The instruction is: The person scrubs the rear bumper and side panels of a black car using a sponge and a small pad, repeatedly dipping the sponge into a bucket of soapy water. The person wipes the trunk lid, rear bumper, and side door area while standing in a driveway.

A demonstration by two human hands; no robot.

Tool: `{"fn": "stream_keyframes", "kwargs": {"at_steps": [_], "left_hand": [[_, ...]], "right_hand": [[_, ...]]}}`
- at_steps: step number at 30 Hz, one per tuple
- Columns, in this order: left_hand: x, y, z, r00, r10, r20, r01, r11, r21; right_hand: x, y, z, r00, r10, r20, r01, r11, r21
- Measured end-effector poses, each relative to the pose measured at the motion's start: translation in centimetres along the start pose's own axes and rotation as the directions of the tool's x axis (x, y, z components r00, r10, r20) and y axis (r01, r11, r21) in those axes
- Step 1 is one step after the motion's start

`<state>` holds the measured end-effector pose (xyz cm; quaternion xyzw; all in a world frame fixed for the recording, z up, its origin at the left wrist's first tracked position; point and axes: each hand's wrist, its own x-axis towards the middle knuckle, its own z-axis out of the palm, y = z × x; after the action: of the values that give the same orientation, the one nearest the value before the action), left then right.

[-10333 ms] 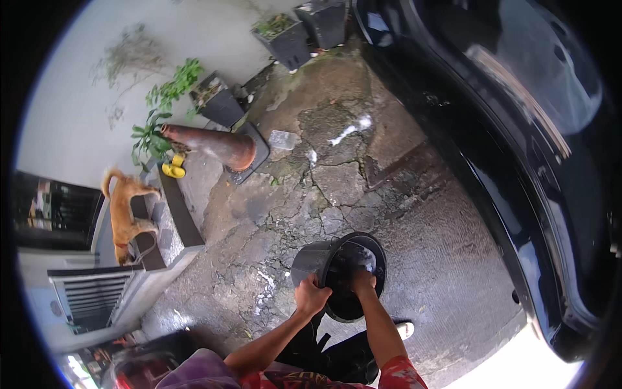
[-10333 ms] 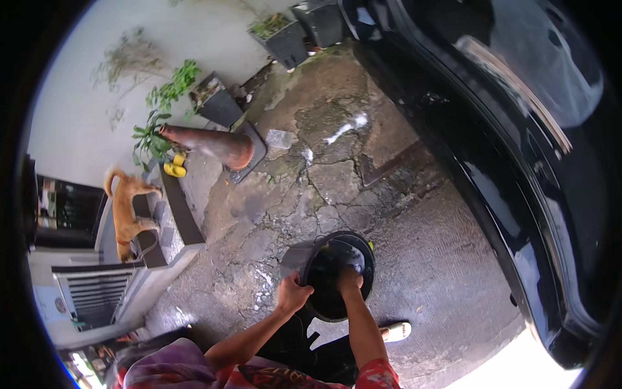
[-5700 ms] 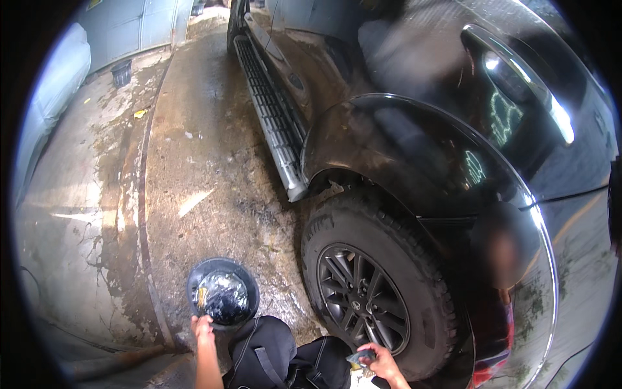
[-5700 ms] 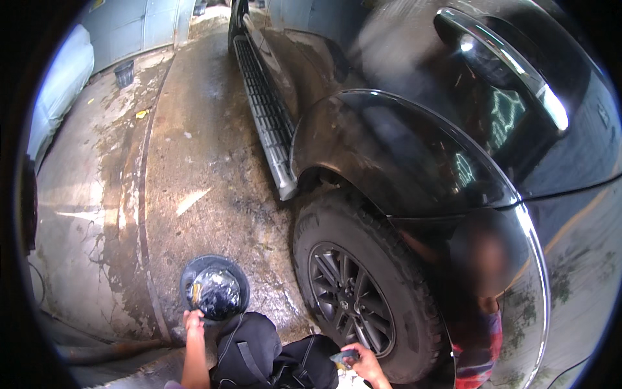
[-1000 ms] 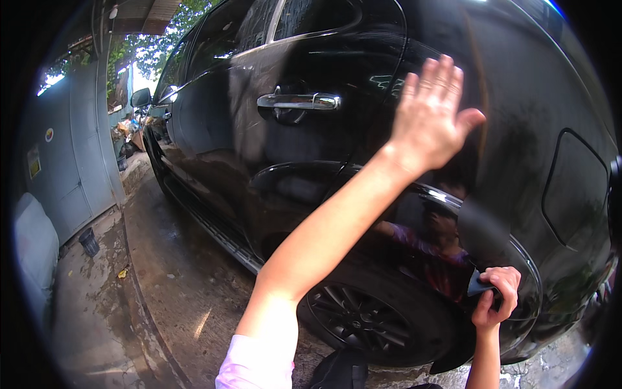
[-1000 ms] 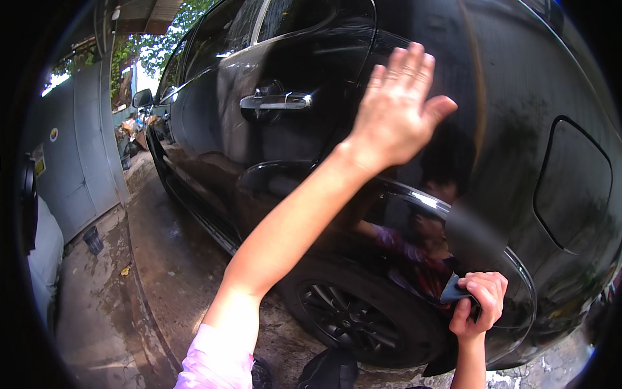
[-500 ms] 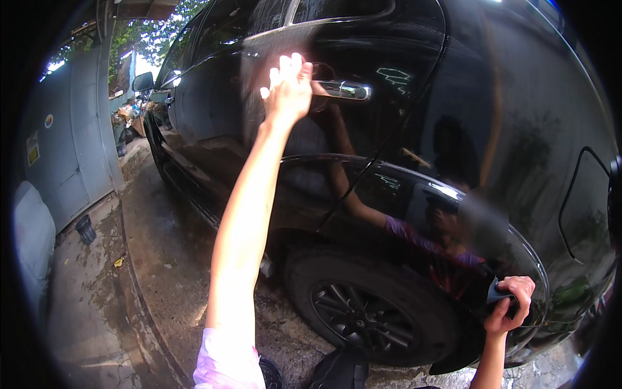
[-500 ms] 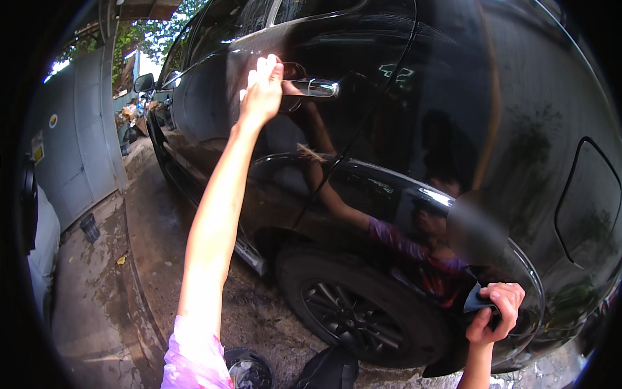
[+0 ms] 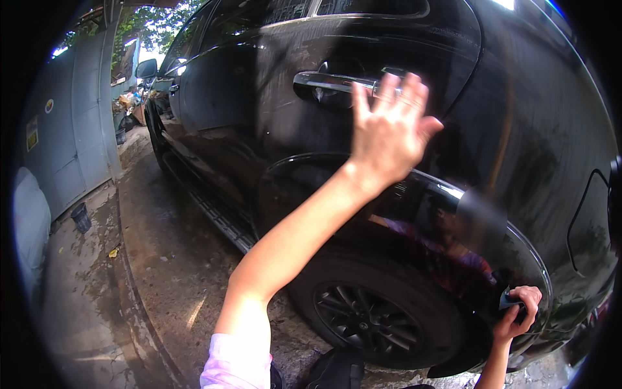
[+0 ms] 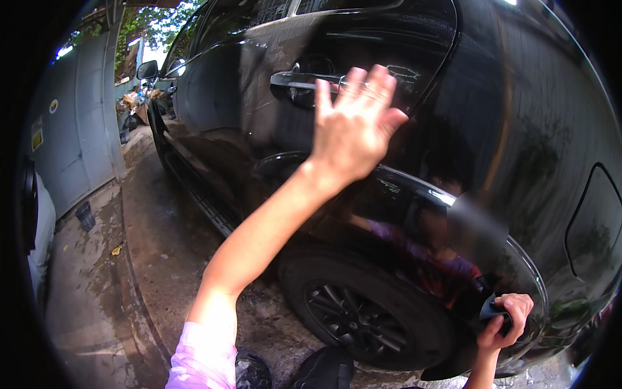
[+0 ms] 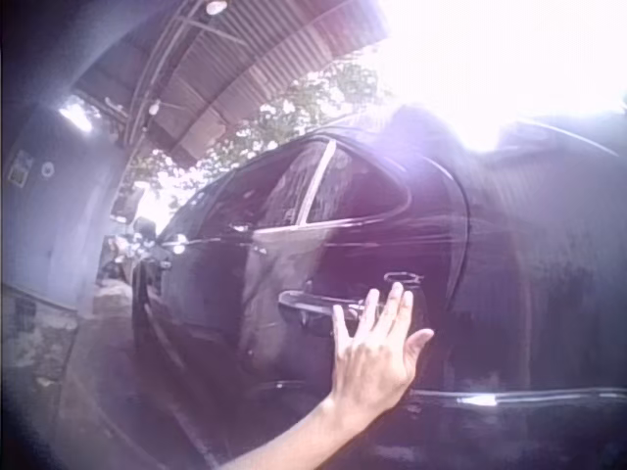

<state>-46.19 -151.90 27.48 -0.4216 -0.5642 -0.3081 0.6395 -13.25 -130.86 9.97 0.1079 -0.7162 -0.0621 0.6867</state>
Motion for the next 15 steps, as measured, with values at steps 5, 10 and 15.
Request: {"fn": "stream_keyframes", "kwargs": {"at_steps": [5,10,15], "left_hand": [[2.2,-9.3,-3.0,0.934,-0.341,0.104,0.298,0.907,0.298],[1.3,-11.0,-2.7,0.979,-0.202,0.039,0.200,0.978,0.057],[0.8,-3.9,-0.9,0.999,0.001,-0.047,-0.004,0.999,-0.046]], "right_hand": [[0.0,-0.3,0.3,1.000,0.006,0.000,-0.006,1.000,0.015],[0.0,-0.3,0.1,1.000,0.006,0.007,-0.006,1.000,0.010],[0.1,-0.3,0.0,0.999,0.001,0.054,-0.003,0.999,0.033]]}}
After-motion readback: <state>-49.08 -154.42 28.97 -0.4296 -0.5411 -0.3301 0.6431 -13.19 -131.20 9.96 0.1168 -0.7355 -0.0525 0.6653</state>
